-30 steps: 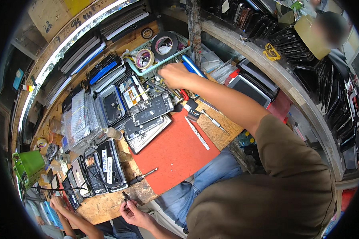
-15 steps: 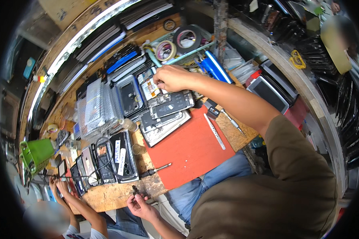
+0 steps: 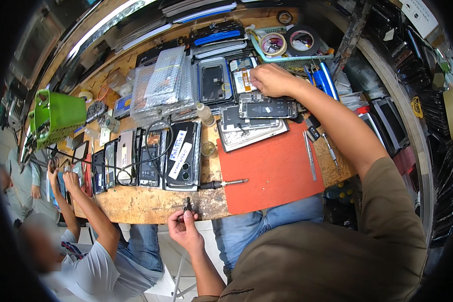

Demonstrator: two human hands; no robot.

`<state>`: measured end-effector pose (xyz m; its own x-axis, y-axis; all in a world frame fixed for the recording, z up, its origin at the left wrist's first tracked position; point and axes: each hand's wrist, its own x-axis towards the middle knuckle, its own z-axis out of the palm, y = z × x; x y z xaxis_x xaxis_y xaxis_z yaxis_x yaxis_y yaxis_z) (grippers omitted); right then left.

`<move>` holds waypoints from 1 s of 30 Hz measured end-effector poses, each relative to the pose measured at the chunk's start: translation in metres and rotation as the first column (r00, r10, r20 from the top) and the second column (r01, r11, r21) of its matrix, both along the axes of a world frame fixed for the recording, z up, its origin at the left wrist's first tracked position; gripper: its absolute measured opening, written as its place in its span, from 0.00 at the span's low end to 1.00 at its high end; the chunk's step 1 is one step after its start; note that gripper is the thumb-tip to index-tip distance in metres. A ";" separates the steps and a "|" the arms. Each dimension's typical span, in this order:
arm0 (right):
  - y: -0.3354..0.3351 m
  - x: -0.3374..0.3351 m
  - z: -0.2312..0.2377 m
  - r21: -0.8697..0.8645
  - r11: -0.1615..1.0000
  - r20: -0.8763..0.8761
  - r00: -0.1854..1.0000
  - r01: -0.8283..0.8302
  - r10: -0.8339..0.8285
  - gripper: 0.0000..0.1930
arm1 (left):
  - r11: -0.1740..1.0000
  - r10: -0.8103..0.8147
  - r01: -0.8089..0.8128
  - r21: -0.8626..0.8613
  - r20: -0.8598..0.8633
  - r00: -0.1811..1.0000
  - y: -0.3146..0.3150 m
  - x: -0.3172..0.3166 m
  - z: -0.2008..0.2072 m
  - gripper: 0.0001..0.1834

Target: The person works at a cluttered electronics repair bench, using tweezers and a hot air rework station to manipulate a small black component. They repeatedly heat and adjust the component, then place it on the table and continue handling it with tweezers.

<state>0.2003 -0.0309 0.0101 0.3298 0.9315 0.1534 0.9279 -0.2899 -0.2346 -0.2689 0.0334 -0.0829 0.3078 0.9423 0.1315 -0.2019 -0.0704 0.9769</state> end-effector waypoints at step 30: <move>0.338 -0.228 0.077 0.422 0.827 0.054 0.921 -0.372 0.387 0.14 | 0.936 0.015 0.091 0.341 -0.294 0.956 0.001 0.000 0.012 0.06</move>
<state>-0.0272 0.3072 0.0874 -0.0250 0.8348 0.5499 0.9343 0.2152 -0.2843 -0.2688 0.0340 -0.0706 0.4163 0.8400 0.3482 0.0741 -0.4130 0.9077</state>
